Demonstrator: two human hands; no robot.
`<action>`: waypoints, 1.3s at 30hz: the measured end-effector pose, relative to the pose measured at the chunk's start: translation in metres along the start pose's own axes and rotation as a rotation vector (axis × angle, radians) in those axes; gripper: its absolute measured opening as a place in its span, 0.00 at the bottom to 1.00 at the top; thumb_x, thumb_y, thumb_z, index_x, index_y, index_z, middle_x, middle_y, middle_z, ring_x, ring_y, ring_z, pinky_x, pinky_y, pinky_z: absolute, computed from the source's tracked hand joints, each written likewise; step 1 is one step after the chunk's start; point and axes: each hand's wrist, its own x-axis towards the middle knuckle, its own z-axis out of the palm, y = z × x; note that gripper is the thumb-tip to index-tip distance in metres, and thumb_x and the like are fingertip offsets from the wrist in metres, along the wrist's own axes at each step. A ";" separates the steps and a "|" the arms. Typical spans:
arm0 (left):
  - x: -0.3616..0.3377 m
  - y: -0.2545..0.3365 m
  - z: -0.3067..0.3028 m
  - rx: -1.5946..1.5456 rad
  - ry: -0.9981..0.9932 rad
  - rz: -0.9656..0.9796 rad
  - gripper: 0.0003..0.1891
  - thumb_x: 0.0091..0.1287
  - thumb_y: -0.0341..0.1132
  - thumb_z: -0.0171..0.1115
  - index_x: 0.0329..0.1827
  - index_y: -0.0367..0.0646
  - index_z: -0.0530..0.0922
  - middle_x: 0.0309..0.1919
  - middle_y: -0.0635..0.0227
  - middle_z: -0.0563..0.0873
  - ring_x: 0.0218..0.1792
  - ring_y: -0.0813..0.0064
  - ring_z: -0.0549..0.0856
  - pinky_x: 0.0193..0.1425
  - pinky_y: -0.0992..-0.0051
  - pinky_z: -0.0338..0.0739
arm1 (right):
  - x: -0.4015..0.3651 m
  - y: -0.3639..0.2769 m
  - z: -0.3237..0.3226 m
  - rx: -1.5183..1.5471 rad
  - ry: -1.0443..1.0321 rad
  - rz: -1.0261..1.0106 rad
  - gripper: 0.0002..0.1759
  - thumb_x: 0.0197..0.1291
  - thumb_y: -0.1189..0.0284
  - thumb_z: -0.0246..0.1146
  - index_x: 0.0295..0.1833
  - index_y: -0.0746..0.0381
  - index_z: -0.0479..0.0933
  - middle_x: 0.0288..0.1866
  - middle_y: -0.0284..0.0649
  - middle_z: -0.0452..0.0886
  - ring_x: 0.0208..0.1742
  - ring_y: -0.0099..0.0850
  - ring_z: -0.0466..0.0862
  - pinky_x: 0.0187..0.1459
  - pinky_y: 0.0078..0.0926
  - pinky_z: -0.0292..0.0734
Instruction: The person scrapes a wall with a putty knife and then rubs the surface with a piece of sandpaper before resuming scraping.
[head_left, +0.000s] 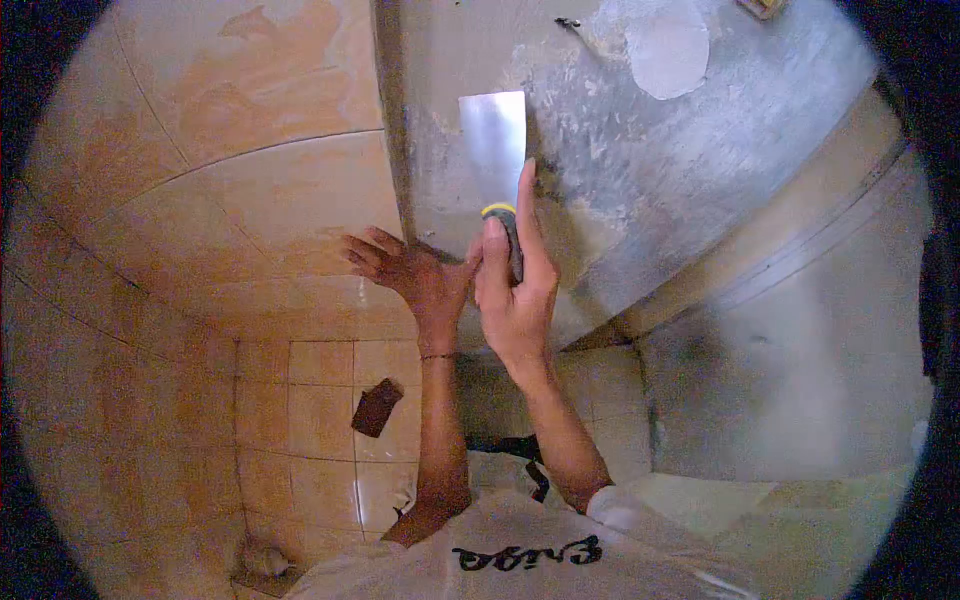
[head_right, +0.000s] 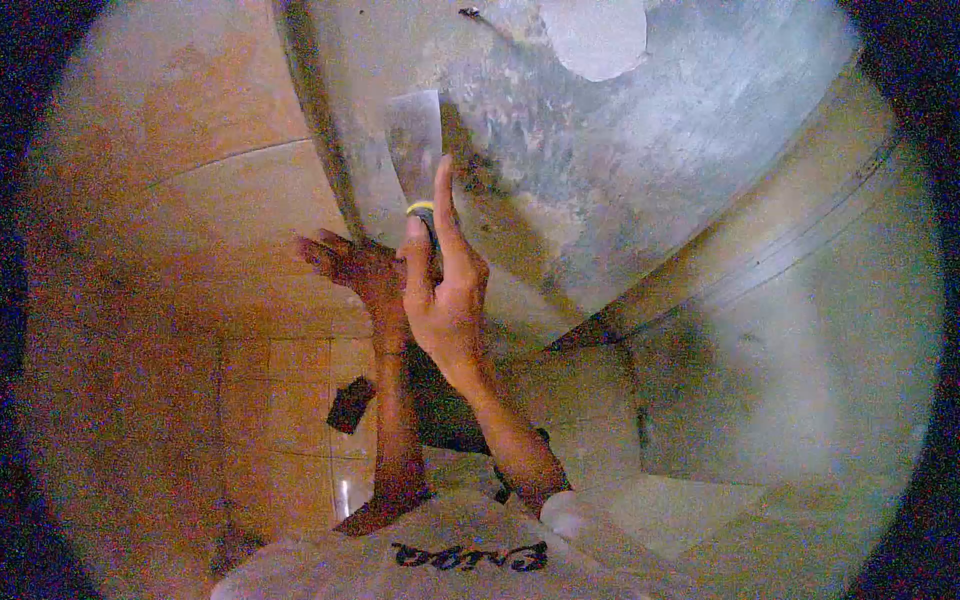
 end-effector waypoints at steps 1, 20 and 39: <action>0.000 0.002 -0.002 0.011 -0.021 -0.012 0.86 0.41 0.80 0.75 0.86 0.44 0.22 0.82 0.32 0.26 0.82 0.28 0.27 0.81 0.30 0.26 | 0.001 -0.001 -0.002 -0.082 0.016 -0.086 0.32 0.82 0.67 0.55 0.86 0.57 0.57 0.34 0.32 0.79 0.28 0.17 0.73 0.31 0.19 0.72; 0.001 0.005 -0.002 0.003 -0.006 -0.001 0.81 0.50 0.72 0.76 0.85 0.44 0.20 0.83 0.31 0.27 0.82 0.28 0.27 0.82 0.33 0.25 | 0.019 -0.023 -0.011 -0.315 -0.039 -0.332 0.29 0.75 0.74 0.63 0.79 0.59 0.71 0.69 0.51 0.81 0.57 0.43 0.91 0.51 0.34 0.83; -0.002 -0.002 0.005 0.025 0.045 0.035 0.70 0.62 0.61 0.71 0.86 0.40 0.24 0.83 0.31 0.29 0.82 0.26 0.30 0.82 0.33 0.26 | 0.014 -0.028 -0.002 -0.298 0.002 -0.314 0.29 0.75 0.73 0.62 0.79 0.58 0.70 0.56 0.58 0.86 0.33 0.41 0.88 0.38 0.36 0.80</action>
